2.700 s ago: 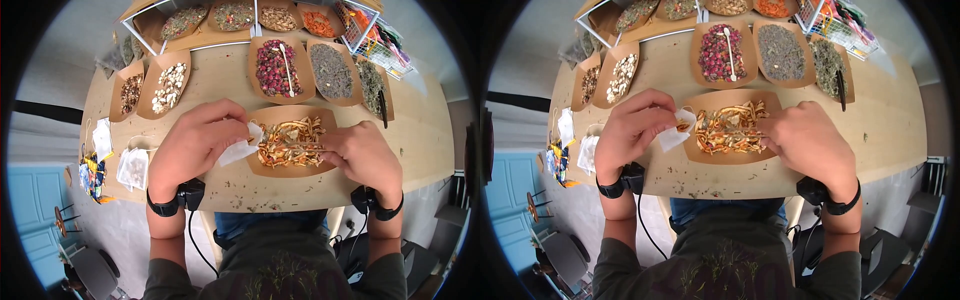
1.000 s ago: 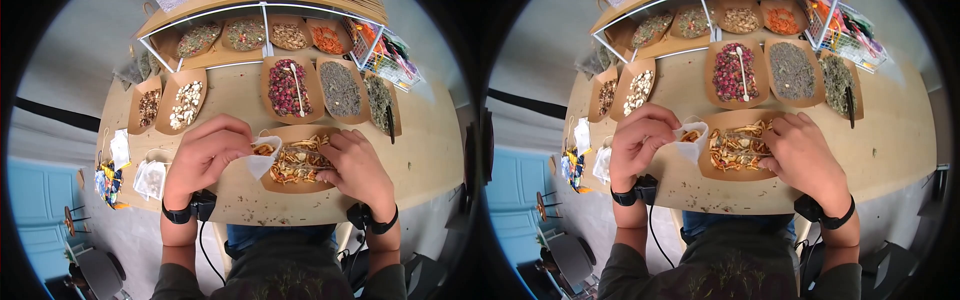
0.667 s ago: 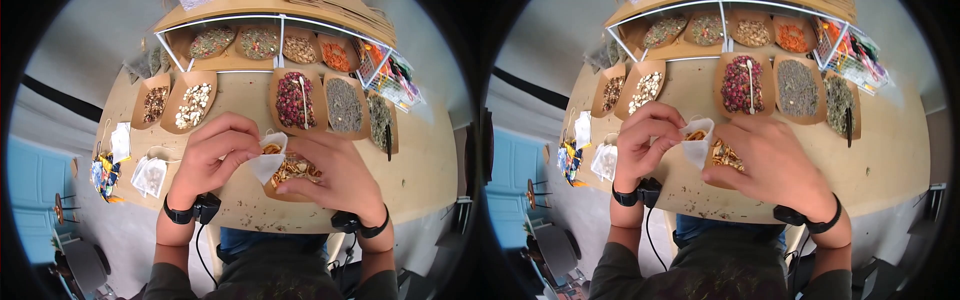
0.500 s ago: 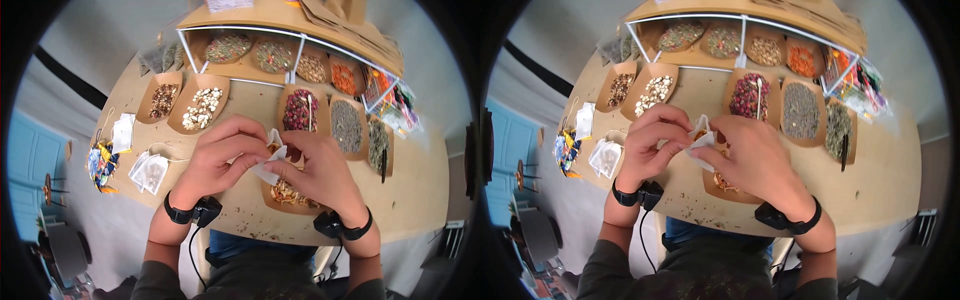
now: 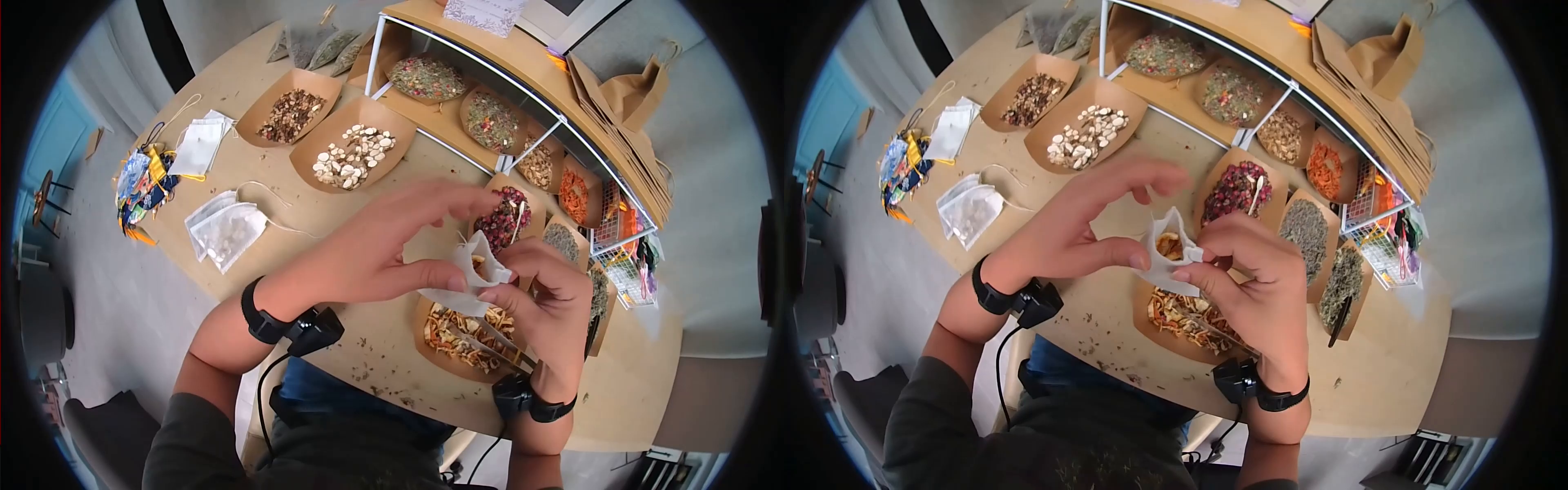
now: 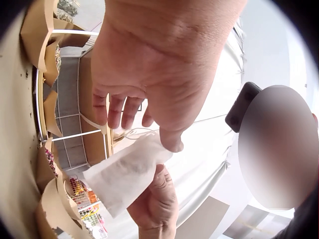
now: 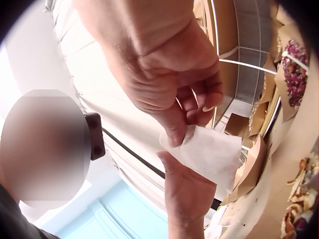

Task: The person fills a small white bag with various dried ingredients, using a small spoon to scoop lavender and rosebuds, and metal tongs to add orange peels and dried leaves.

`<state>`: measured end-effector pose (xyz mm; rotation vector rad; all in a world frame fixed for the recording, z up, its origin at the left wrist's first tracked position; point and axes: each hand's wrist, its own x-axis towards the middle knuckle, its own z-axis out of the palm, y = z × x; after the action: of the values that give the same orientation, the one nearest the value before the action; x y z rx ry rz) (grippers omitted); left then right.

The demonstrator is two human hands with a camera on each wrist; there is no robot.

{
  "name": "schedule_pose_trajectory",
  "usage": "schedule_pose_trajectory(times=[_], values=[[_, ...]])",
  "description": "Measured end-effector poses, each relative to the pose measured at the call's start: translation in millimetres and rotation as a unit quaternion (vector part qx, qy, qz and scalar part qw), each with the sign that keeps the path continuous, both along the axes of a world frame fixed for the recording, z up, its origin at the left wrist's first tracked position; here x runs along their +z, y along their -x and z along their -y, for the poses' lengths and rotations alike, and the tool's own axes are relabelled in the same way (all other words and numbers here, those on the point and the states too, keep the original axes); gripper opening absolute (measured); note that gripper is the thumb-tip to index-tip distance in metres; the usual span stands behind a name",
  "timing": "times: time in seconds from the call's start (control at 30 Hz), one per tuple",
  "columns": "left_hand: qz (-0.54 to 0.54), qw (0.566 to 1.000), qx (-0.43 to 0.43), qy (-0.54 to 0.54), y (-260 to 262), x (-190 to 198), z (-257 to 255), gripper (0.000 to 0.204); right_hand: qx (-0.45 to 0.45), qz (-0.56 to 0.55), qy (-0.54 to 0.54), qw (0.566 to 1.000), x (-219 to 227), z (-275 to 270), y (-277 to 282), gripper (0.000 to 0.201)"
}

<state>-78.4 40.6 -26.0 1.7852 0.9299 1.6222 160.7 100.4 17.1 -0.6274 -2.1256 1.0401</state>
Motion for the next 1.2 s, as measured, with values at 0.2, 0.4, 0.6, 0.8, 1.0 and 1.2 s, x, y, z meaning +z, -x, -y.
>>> schedule_pose_trajectory(times=[0.2, 0.4, 0.6, 0.8, 1.0, 1.2], values=[[-0.05, 0.993, -0.073, 0.081, 11.0, 0.2, 2.3, 0.023, 0.032, -0.004, 0.005, 0.999, -1.9, -3.7, -8.9, 0.023], [0.003, 0.995, -0.032, 0.09, 6.3, -8.1, -0.1, 0.015, -0.032, -0.013, -0.01, 0.999, -1.3, 4.5, -12.7, 0.024], [-0.053, 0.99, 0.013, 0.13, 9.7, -4.7, 2.2, 0.01, -0.025, -0.027, -0.024, 0.999, -7.4, 7.0, -11.4, 0.019], [-0.058, 0.994, -0.029, 0.09, 6.3, 2.3, 8.2, 0.011, -0.032, -0.04, 0.125, 0.991, -18.8, 23.4, 9.0, 0.033], [-0.047, 0.991, -0.054, 0.117, 7.8, -0.4, 8.3, 0.01, -0.048, -0.005, 0.087, 0.995, -19.4, 26.1, 23.9, 0.039], [-0.058, 0.994, 0.015, 0.087, 8.5, -0.8, 9.1, 0.008, -0.065, 0.029, -0.029, 0.997, -4.1, 28.4, 9.9, 0.008]])
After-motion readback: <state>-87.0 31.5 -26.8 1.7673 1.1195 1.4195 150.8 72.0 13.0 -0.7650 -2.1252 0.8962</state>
